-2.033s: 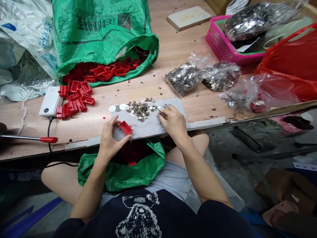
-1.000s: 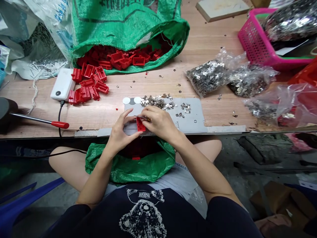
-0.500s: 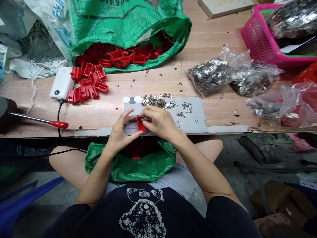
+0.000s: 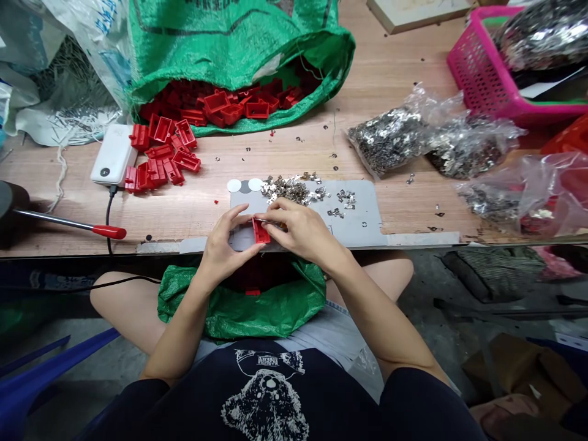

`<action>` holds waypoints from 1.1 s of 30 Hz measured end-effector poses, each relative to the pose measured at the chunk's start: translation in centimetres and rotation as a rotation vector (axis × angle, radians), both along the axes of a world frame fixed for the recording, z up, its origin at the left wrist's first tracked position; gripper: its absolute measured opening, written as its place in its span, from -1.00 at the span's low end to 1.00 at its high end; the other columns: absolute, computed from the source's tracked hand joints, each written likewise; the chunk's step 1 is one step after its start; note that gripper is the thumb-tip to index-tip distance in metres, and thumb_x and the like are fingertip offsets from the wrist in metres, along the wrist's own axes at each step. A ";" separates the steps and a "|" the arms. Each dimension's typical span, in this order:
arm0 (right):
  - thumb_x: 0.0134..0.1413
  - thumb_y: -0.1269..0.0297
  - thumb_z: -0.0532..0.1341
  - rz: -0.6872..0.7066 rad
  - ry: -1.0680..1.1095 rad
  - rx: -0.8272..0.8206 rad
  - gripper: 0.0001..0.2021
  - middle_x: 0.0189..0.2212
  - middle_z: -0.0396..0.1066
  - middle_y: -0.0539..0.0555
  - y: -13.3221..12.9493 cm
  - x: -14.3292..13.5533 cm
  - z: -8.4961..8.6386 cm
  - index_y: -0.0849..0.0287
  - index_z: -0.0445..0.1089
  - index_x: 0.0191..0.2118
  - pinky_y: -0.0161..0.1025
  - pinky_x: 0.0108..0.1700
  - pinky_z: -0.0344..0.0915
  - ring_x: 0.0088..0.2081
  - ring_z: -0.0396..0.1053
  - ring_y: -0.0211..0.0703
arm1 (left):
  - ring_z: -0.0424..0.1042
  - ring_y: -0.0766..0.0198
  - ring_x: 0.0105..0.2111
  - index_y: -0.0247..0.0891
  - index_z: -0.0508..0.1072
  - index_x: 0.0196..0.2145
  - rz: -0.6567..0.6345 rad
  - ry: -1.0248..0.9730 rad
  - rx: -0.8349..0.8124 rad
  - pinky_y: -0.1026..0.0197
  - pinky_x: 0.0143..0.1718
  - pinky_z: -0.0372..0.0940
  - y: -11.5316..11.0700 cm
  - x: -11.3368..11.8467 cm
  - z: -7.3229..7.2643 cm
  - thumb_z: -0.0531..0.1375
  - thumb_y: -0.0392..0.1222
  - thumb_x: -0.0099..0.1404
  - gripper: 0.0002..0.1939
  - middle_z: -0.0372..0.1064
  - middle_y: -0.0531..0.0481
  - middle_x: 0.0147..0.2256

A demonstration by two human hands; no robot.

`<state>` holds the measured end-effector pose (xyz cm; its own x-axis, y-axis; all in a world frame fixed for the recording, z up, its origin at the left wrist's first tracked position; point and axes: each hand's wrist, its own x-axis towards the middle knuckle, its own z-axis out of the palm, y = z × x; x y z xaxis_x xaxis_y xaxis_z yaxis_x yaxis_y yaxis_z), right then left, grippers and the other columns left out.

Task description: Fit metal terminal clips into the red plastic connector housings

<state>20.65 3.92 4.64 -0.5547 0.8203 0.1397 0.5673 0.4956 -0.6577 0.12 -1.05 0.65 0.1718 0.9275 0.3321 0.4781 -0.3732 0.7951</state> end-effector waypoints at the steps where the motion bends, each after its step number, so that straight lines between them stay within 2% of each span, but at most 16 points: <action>1: 0.34 0.25 0.17 -0.022 0.024 -0.020 -0.71 -0.12 0.49 0.12 -0.4 0.2 0.1 0.09 0.55 0.07 -0.16 -0.11 0.37 -0.14 0.48 -0.08 | 0.50 0.09 0.07 -0.14 0.18 0.30 0.009 0.011 0.002 -0.03 0.18 0.36 0.0 0.1 0.0 0.42 -0.13 0.24 -0.23 0.51 -0.10 0.05; 6: 0.44 0.24 0.01 -0.229 0.045 -0.044 -0.58 -0.17 0.42 0.14 -3.7 -0.1 0.3 0.11 0.39 0.28 -0.11 -0.11 0.42 -0.17 0.45 -0.07 | 0.50 0.08 -0.02 -0.20 0.35 0.18 0.082 0.119 0.073 -0.13 0.22 0.32 -0.1 0.8 -0.3 0.45 -0.06 0.20 -0.34 0.54 -0.11 -0.03; 11: 0.40 0.35 0.07 -0.295 0.076 0.076 -0.61 -0.11 0.40 0.19 -6.1 -1.8 -0.7 0.12 0.43 0.24 -0.15 -0.19 0.46 -0.22 0.46 -0.11 | 0.51 0.09 -0.03 -0.19 0.43 0.10 0.084 0.140 0.106 -0.14 0.25 0.29 -0.1 1.1 -0.4 0.44 -0.08 0.22 -0.47 0.56 -0.11 -0.03; 15: 0.39 0.39 0.09 -0.340 0.100 0.180 -0.66 -0.14 0.40 0.20 -5.9 -2.6 -1.5 0.20 0.48 0.16 -0.17 -0.24 0.47 -0.27 0.47 -0.15 | 0.50 0.09 -0.03 -0.22 0.43 0.09 0.074 0.137 0.114 -0.13 0.22 0.31 0.0 1.1 -0.3 0.43 -0.13 0.22 -0.49 0.55 -0.12 -0.04; 19: 0.39 0.42 0.09 -0.349 0.071 0.217 -0.67 -0.16 0.40 0.20 -5.6 -2.7 -1.5 0.23 0.49 0.13 -0.20 -0.27 0.47 -0.28 0.47 -0.16 | 0.51 0.09 -0.03 -0.23 0.44 0.07 0.076 0.133 0.116 -0.13 0.21 0.30 0.0 1.1 -0.4 0.44 -0.16 0.21 -0.49 0.55 -0.12 -0.04; 24: 0.38 0.42 0.09 -0.346 -0.007 0.206 -0.69 -0.19 0.39 0.18 -5.5 -2.9 -1.0 0.24 0.50 0.09 -0.24 -0.32 0.43 -0.31 0.45 -0.17 | 0.49 0.09 -0.03 -0.24 0.44 0.06 0.078 0.127 0.102 -0.13 0.20 0.31 0.1 1.1 -0.5 0.43 -0.17 0.21 -0.51 0.55 -0.11 -0.05; 29: 0.39 0.39 0.05 -0.337 -0.188 0.143 -0.69 -0.24 0.39 0.15 -5.4 -3.2 -0.2 0.22 0.50 0.06 -0.28 -0.46 0.28 -0.38 0.39 -0.18 | 0.48 0.10 -0.04 -0.21 0.45 0.04 0.089 0.117 0.062 -0.13 0.20 0.30 0.1 1.2 -0.4 0.42 -0.17 0.22 -0.55 0.55 -0.08 -0.07; 33: 0.37 0.39 0.05 -0.303 -0.289 0.113 -0.69 -0.24 0.40 0.15 -5.0 -3.3 0.2 0.21 0.50 0.04 -0.27 -0.50 0.20 -0.40 0.37 -0.17 | 0.47 0.09 -0.06 -0.20 0.46 0.01 0.110 0.089 0.053 -0.08 0.14 0.34 0.1 1.3 -0.4 0.43 -0.20 0.21 -0.57 0.54 -0.08 -0.09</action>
